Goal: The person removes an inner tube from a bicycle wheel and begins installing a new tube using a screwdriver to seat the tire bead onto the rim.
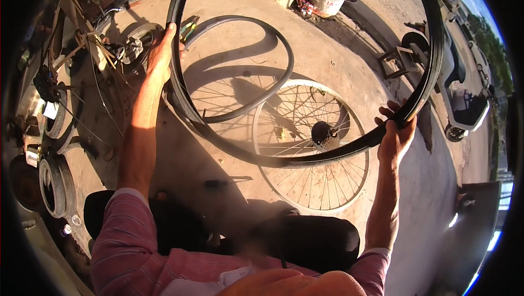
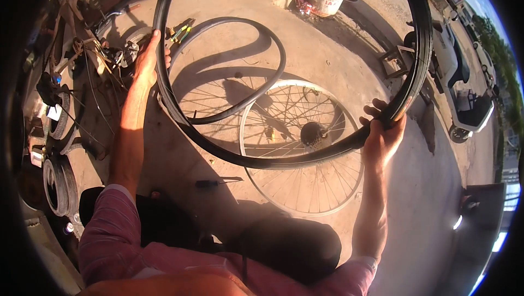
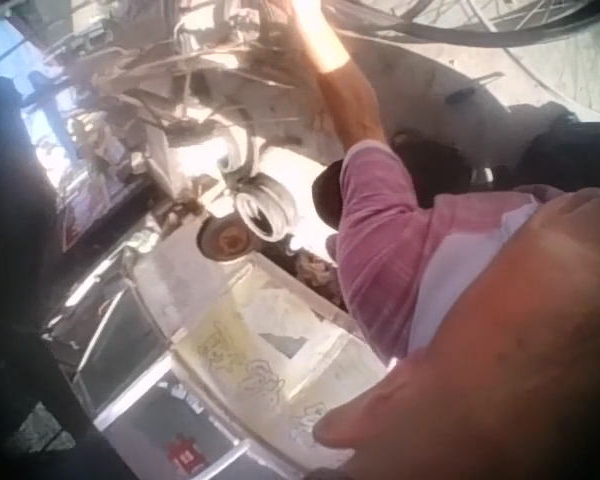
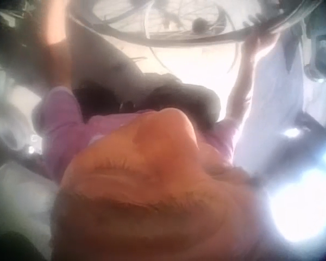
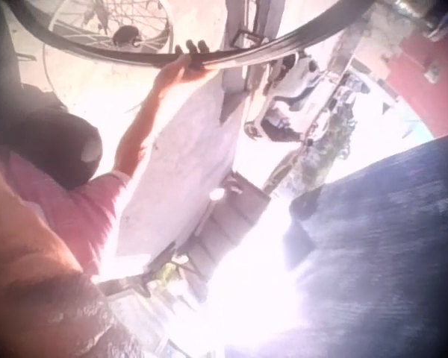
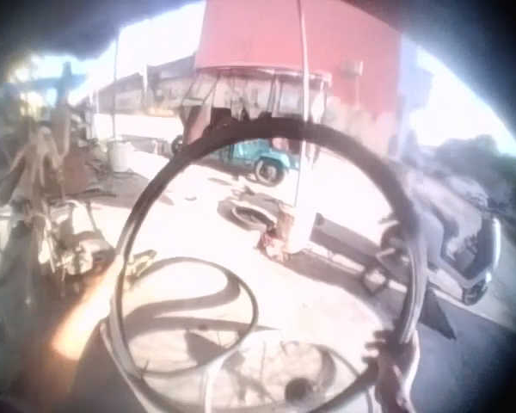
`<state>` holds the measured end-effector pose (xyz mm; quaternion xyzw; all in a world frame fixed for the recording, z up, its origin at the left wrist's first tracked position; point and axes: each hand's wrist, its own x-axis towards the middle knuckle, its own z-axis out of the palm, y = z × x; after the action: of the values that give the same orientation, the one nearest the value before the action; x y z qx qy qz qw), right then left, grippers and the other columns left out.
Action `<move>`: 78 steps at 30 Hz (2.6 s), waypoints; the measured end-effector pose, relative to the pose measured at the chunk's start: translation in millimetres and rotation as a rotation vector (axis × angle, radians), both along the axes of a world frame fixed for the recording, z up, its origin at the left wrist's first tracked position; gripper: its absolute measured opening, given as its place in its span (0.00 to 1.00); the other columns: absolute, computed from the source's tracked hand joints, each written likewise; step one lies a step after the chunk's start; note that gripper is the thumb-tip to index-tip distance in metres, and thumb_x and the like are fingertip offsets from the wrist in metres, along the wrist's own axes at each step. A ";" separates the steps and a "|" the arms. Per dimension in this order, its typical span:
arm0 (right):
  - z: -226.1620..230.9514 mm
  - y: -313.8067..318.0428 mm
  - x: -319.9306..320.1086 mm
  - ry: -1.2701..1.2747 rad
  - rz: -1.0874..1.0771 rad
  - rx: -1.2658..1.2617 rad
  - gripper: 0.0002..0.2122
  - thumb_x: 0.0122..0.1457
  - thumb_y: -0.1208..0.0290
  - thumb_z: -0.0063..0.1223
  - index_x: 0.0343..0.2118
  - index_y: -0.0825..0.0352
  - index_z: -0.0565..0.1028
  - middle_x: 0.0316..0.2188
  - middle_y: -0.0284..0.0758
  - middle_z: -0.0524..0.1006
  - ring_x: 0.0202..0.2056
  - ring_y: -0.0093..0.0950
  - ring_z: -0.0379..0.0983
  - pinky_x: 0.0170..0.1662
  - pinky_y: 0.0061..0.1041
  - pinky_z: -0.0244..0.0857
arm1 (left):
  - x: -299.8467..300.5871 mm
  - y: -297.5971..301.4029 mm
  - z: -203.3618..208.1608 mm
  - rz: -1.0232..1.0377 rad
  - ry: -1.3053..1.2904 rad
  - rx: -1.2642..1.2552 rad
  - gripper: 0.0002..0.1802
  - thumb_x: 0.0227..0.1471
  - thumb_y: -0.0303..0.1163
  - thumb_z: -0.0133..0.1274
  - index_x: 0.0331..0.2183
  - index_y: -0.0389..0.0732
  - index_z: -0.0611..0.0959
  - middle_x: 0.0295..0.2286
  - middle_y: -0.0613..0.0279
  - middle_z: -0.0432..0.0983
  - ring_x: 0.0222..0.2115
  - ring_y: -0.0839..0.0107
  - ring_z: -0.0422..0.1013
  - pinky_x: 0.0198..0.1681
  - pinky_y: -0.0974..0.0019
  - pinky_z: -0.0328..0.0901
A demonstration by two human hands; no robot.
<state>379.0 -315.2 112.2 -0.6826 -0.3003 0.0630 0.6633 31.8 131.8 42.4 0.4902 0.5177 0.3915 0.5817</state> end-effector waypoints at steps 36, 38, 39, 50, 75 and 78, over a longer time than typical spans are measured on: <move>-289.6 -273.4 36.8 0.510 -0.457 -0.697 0.16 0.56 0.66 0.57 0.45 0.70 0.76 0.35 0.35 0.76 0.37 0.27 0.71 0.42 0.30 0.67 | 100.4 -108.1 -267.7 -0.576 0.201 -0.140 0.41 0.59 0.54 0.60 0.63 0.36 0.71 0.53 0.54 0.76 0.57 0.66 0.69 0.61 0.59 0.62; -289.3 -282.1 24.1 0.512 -0.481 -0.668 0.14 0.57 0.67 0.57 0.44 0.68 0.76 0.33 0.33 0.75 0.35 0.26 0.70 0.40 0.29 0.66 | 109.1 -128.8 -258.5 -0.652 0.046 -0.193 0.34 0.59 0.52 0.60 0.58 0.38 0.74 0.45 0.55 0.80 0.47 0.65 0.77 0.52 0.57 0.70; -284.1 -302.1 16.8 0.509 -0.532 -0.634 0.13 0.58 0.67 0.56 0.43 0.67 0.75 0.31 0.32 0.73 0.33 0.25 0.68 0.38 0.28 0.65 | 126.3 -157.4 -232.9 -0.776 -0.126 -0.397 0.33 0.59 0.51 0.61 0.56 0.38 0.74 0.43 0.55 0.80 0.42 0.65 0.79 0.48 0.58 0.73; -286.5 -287.4 -18.0 0.761 -0.539 -0.423 0.17 0.61 0.67 0.56 0.51 0.66 0.68 0.32 0.41 0.80 0.25 0.36 0.78 0.28 0.34 0.74 | 125.7 -158.7 -204.8 -0.744 -0.050 -0.574 0.25 0.61 0.45 0.59 0.52 0.39 0.76 0.39 0.54 0.83 0.36 0.63 0.81 0.35 0.56 0.77; -281.6 -282.0 -75.9 0.970 -0.583 -0.333 0.23 0.67 0.56 0.53 0.56 0.68 0.66 0.33 0.41 0.75 0.32 0.34 0.75 0.35 0.34 0.73 | 137.2 -169.4 -181.8 -0.656 0.031 -0.712 0.25 0.57 0.53 0.62 0.44 0.42 0.81 0.29 0.57 0.81 0.27 0.66 0.79 0.30 0.60 0.76; -295.3 -285.4 -97.8 0.922 -0.738 -0.284 0.20 0.62 0.58 0.59 0.49 0.67 0.71 0.30 0.48 0.82 0.26 0.43 0.80 0.30 0.42 0.76 | 125.5 -199.5 -163.8 -0.619 -0.005 -0.548 0.26 0.57 0.47 0.63 0.51 0.45 0.74 0.32 0.59 0.80 0.29 0.66 0.79 0.29 0.58 0.76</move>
<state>281.2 -600.6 -183.1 -0.7259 0.2857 0.1575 0.6055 157.3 -67.7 -121.4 0.4487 0.4293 0.0470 0.7824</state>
